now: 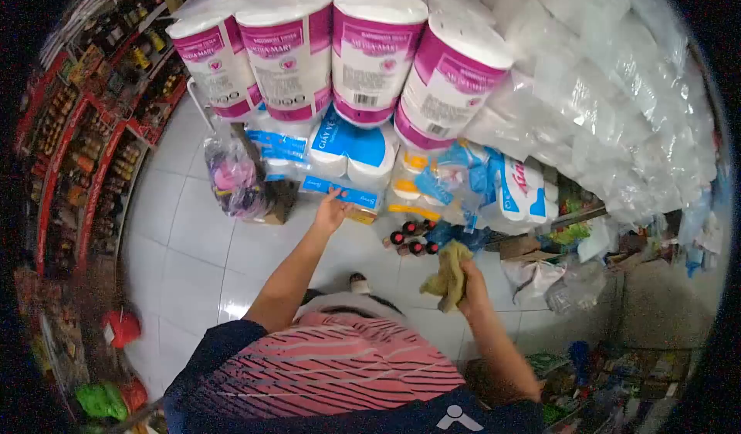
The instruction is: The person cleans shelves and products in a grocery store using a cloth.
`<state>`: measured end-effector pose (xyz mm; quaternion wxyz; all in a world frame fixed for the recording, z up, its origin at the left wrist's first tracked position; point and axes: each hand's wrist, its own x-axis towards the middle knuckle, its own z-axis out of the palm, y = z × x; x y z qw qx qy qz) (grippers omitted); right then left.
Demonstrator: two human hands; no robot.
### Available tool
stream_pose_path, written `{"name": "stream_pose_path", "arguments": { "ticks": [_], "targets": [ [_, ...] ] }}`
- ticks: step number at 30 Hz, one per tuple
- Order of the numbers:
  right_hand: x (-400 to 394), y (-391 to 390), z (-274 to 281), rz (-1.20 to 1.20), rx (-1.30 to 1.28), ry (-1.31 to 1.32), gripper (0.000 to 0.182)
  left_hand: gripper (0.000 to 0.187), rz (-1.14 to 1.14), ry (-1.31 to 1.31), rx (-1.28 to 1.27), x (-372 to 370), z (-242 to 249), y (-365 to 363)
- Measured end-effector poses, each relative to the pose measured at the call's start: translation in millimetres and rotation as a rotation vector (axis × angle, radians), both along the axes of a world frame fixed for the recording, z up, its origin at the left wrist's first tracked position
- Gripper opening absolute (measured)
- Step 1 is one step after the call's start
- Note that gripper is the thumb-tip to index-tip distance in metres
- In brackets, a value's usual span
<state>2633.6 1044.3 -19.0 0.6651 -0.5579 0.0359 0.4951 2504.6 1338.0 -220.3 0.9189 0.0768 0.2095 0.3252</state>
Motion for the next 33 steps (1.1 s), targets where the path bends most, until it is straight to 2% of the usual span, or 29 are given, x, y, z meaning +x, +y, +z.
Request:
{"name": "stream_pose_path", "arguments": {
  "ticks": [2, 4, 6, 10, 15, 17, 18, 20, 22, 24, 25, 26, 30, 33],
  "targets": [
    [10, 15, 20, 0.074, 0.004, 0.079, 0.032, 0.022, -0.027, 0.054, 0.058, -15, -9, -10],
    [18, 38, 30, 0.249, 0.007, 0.013, 0.034, 0.021, -0.017, 0.194, 0.153, -26, -3, -14],
    [25, 72, 30, 0.429, 0.025, -0.110, 0.036, 0.021, 0.008, 0.226, 0.157, -40, 14, -22],
    [26, 173, -23, 0.764, 0.325, -1.095, 0.045, 0.020, 0.021, 0.317, 0.211, -59, 26, -52],
    [-52, 252, -76, 0.770, 0.554, -1.257, 0.041, 0.021, 0.134, 0.270, 0.210, -80, 39, -87],
    [-74, 253, -96, 1.087, 0.406, -1.805, 0.028, 0.021, 0.165, 0.315, 0.123, -88, 46, -91],
    [-79, 250, -99, 1.087, 0.431, -1.797, 0.028, 0.022, 0.126, 0.266, 0.160, -94, 35, -87],
    [-75, 250, -100, 0.888, 0.759, -1.989, 0.020, 0.023, 0.116, 0.305, 0.163, -100, 41, -87],
    [-61, 276, -106, 0.846, 0.765, -2.051, 0.019, 0.025, 0.110, 0.347, 0.137, -101, 37, -88],
    [-21, 316, -120, 0.815, 0.765, -1.989, 0.016, 0.025, 0.143, 0.354, 0.098, -99, 27, -91],
    [-6, 326, -103, 0.998, 0.398, -2.015, 0.021, 0.025, 0.164, 0.353, 0.082, -97, 23, -93],
    [17, 344, -107, 0.965, 0.251, -1.967, 0.023, 0.025, 0.170, 0.350, 0.067, -96, 18, -97],
    [108, 391, -153, 0.541, 0.014, -1.934, 0.032, 0.020, 0.124, 0.506, 0.150, -98, 14, -94],
    [86, 379, -149, 0.404, -0.028, -2.071, 0.040, 0.018, 0.023, 0.468, 0.146, -109, 2, -90]
  ]
}}
